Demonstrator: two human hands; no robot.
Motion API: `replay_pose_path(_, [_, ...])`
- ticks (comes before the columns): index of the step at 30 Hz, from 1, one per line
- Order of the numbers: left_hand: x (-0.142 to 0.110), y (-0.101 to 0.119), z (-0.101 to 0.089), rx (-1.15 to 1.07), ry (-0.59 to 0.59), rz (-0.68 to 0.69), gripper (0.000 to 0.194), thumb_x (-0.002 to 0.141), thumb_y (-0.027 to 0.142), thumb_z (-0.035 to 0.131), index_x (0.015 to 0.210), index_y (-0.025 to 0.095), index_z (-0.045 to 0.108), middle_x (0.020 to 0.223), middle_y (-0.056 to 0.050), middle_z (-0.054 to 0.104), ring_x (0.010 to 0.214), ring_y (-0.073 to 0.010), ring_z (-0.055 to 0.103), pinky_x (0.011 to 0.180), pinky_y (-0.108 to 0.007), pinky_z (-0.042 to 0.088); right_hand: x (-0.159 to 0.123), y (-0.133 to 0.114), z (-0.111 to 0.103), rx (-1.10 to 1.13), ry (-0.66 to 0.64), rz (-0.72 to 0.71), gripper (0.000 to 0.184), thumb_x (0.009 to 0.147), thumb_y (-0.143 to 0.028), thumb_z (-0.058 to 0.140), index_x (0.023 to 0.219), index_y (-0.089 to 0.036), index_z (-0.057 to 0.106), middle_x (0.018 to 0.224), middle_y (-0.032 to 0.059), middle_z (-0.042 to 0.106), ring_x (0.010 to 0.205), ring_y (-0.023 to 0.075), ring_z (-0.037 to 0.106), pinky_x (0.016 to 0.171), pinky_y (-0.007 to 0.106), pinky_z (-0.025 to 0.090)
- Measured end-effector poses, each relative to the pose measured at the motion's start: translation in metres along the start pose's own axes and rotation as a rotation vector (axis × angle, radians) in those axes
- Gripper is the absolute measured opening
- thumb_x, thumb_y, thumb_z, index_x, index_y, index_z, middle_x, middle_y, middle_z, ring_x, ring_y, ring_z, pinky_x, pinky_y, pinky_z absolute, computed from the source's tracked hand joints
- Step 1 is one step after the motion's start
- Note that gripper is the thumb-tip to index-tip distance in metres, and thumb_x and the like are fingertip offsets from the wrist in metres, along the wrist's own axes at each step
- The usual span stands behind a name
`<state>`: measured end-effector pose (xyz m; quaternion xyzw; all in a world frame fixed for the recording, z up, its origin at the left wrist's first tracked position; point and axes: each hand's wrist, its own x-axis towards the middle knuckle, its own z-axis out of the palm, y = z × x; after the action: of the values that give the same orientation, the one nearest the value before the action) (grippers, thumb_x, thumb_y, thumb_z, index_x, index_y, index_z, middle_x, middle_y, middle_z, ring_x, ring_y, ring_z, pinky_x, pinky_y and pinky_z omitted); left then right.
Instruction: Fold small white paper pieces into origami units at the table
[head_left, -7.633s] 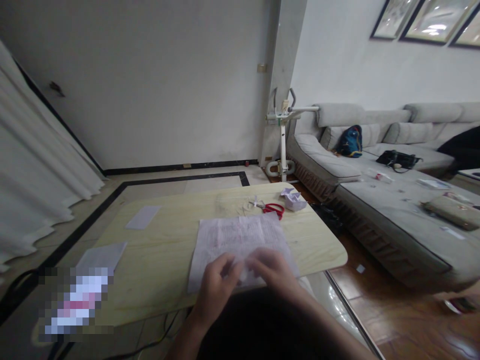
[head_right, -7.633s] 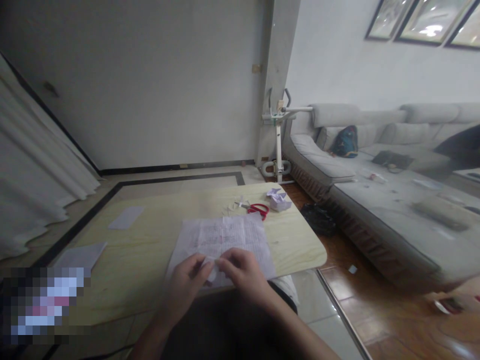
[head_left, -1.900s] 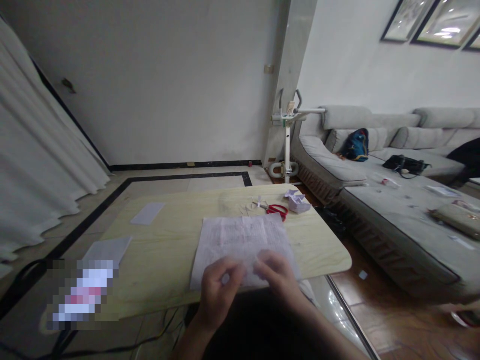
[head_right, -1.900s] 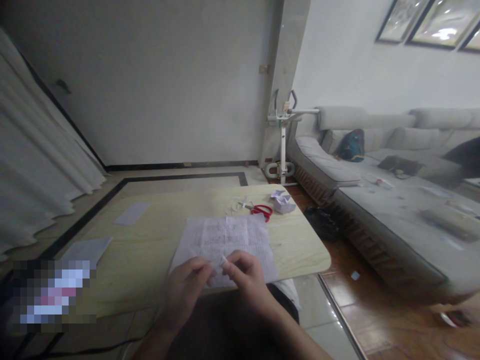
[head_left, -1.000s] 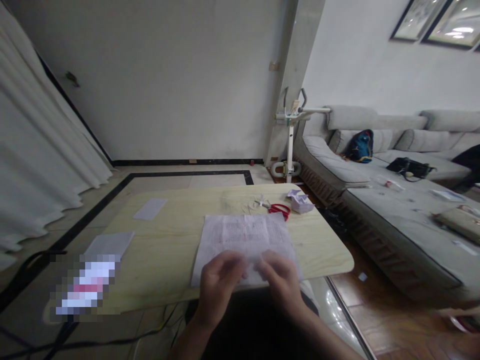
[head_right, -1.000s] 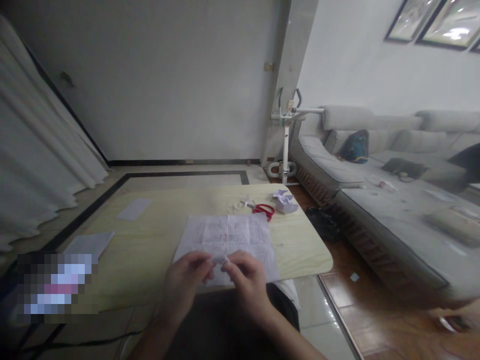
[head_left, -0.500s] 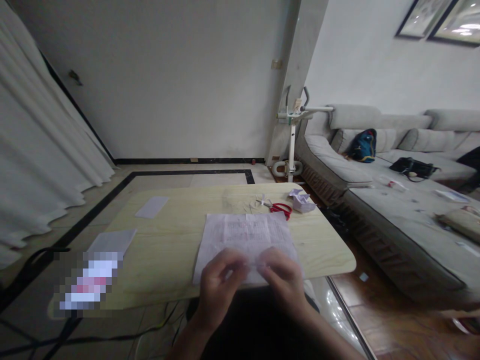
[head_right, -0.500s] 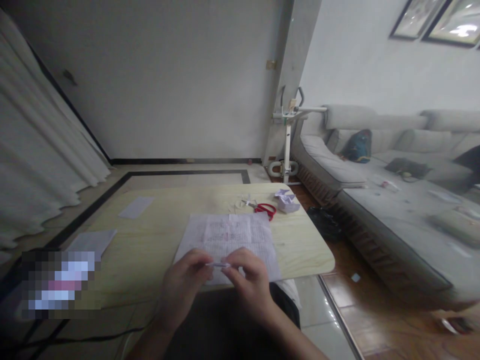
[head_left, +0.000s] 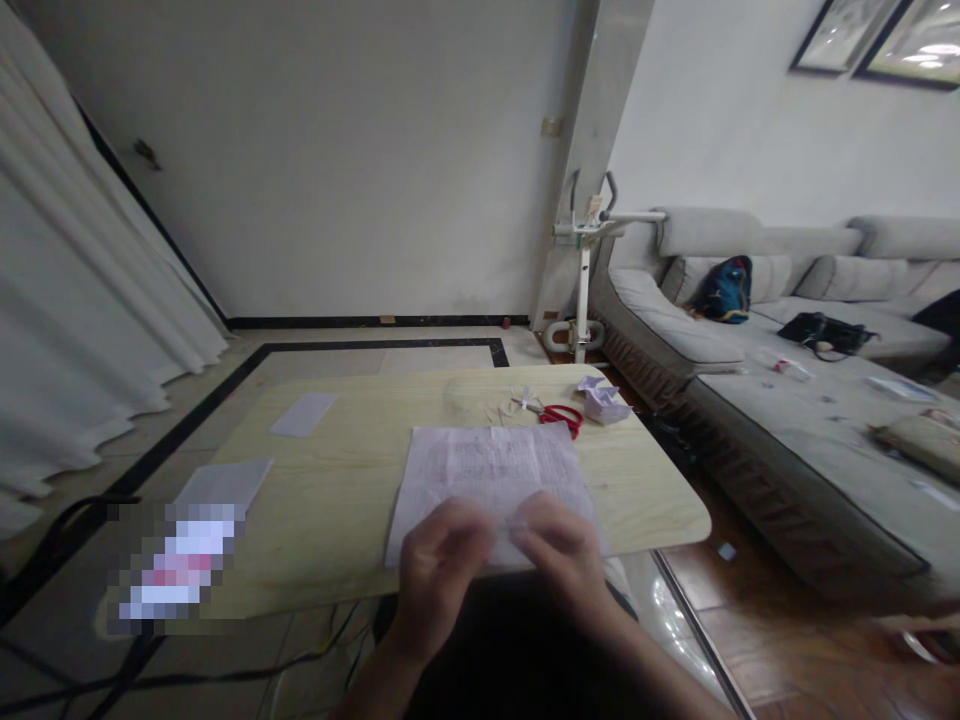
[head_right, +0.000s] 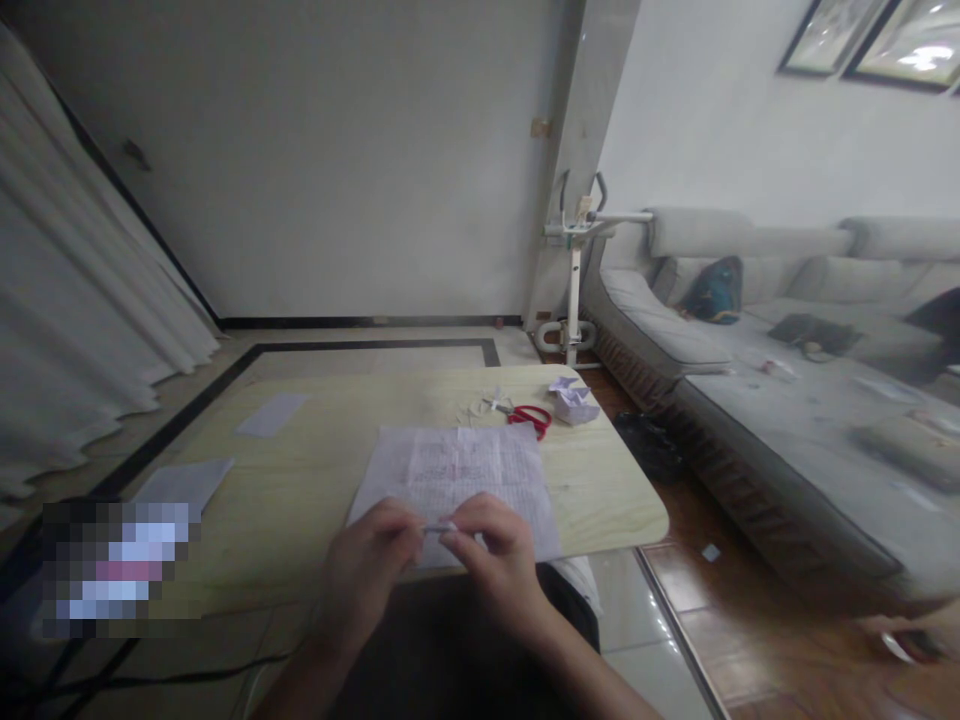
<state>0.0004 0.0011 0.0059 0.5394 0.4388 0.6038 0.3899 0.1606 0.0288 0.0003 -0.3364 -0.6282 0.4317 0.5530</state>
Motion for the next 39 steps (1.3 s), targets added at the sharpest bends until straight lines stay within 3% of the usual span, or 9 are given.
replay_pose_path(8, [0.002, -0.009, 0.008, -0.276, 0.049, -0.219, 0.032, 0.084, 0.034, 0.065, 0.058, 0.018, 0.054, 0.053, 0.004, 0.048, 0.05, -0.0096, 0.042, 0.049, -0.021, 0.035, 0.0, -0.002, 0.006, 0.023, 0.0, 0.12, 0.018, 0.078, -0.026, 0.073, 0.062, -0.02, 0.066, 0.063, -0.0009, 0.057, 0.061, 0.0155, 0.051, 0.059, 0.028, 0.039])
replay_pose_path(22, [0.004, -0.02, 0.01, -0.305, 0.148, -0.31, 0.03, 0.082, 0.036, 0.067, 0.062, 0.018, 0.053, 0.049, 0.006, 0.047, 0.047, -0.0087, 0.04, 0.046, -0.019, 0.034, 0.001, 0.005, 0.01, 0.058, 0.007, 0.295, 0.029, 0.078, -0.033, 0.07, 0.059, -0.018, 0.055, 0.057, -0.0047, 0.045, 0.055, 0.0116, 0.041, 0.053, 0.025, 0.033])
replay_pose_path(25, [0.008, -0.025, 0.0, -0.204, 0.034, -0.251, 0.027, 0.085, 0.035, 0.065, 0.065, 0.018, 0.058, 0.055, 0.004, 0.054, 0.052, -0.01, 0.046, 0.051, -0.02, 0.041, 0.002, 0.007, 0.005, -0.036, -0.018, 0.279, 0.028, 0.081, -0.033, 0.068, 0.061, -0.017, 0.055, 0.058, -0.0041, 0.046, 0.057, 0.0121, 0.043, 0.054, 0.025, 0.034])
replay_pose_path(27, [0.011, -0.026, -0.007, -0.06, -0.078, -0.222, 0.014, 0.08, 0.032, 0.071, 0.084, 0.019, 0.067, 0.071, 0.001, 0.064, 0.062, -0.0126, 0.055, 0.058, -0.022, 0.046, 0.004, 0.006, -0.001, -0.167, -0.067, 0.209, 0.027, 0.083, -0.031, 0.067, 0.062, -0.017, 0.057, 0.06, -0.0028, 0.048, 0.058, 0.0126, 0.044, 0.055, 0.025, 0.034])
replay_pose_path(29, [0.013, -0.024, -0.012, 0.074, -0.171, -0.174, 0.025, 0.076, 0.029, 0.075, 0.099, 0.021, 0.07, 0.082, -0.001, 0.069, 0.072, -0.0155, 0.06, 0.065, -0.024, 0.049, 0.005, 0.004, -0.006, -0.293, -0.149, 0.113, 0.025, 0.084, -0.029, 0.066, 0.063, -0.016, 0.061, 0.062, -0.0017, 0.051, 0.058, 0.0126, 0.045, 0.055, 0.025, 0.034])
replay_pose_path(31, [0.013, -0.019, -0.012, 0.173, -0.223, -0.115, 0.014, 0.078, 0.028, 0.073, 0.091, 0.021, 0.073, 0.079, -0.001, 0.069, 0.074, -0.0165, 0.061, 0.069, -0.025, 0.049, 0.006, 0.001, -0.01, -0.36, -0.224, 0.046, 0.022, 0.085, -0.027, 0.066, 0.067, -0.016, 0.065, 0.063, -0.0011, 0.053, 0.058, 0.0125, 0.046, 0.054, 0.025, 0.034])
replay_pose_path(33, [0.013, -0.016, -0.009, 0.201, -0.189, -0.109, 0.013, 0.082, 0.029, 0.068, 0.076, 0.019, 0.072, 0.068, 0.0, 0.067, 0.067, -0.0155, 0.06, 0.065, -0.024, 0.049, 0.008, -0.002, -0.012, -0.362, -0.241, 0.034, 0.017, 0.085, -0.028, 0.067, 0.073, -0.017, 0.069, 0.065, -0.0002, 0.057, 0.059, 0.0129, 0.049, 0.055, 0.025, 0.037])
replay_pose_path(37, [0.009, -0.018, -0.001, 0.081, 0.033, -0.208, 0.015, 0.081, 0.032, 0.067, 0.079, 0.018, 0.07, 0.059, 0.001, 0.067, 0.054, -0.0138, 0.058, 0.055, -0.023, 0.049, 0.008, -0.005, -0.01, -0.263, -0.137, 0.08, 0.009, 0.082, -0.025, 0.07, 0.083, -0.017, 0.071, 0.072, 0.0021, 0.064, 0.066, 0.0161, 0.057, 0.061, 0.027, 0.043])
replay_pose_path(39, [0.008, -0.022, 0.001, 0.032, 0.054, -0.218, 0.016, 0.079, 0.033, 0.068, 0.078, 0.017, 0.07, 0.059, 0.0, 0.069, 0.054, -0.0139, 0.059, 0.054, -0.023, 0.049, 0.007, -0.006, -0.008, -0.209, -0.102, 0.088, 0.01, 0.082, -0.025, 0.069, 0.076, -0.017, 0.07, 0.07, 0.0022, 0.064, 0.067, 0.0169, 0.058, 0.063, 0.028, 0.044])
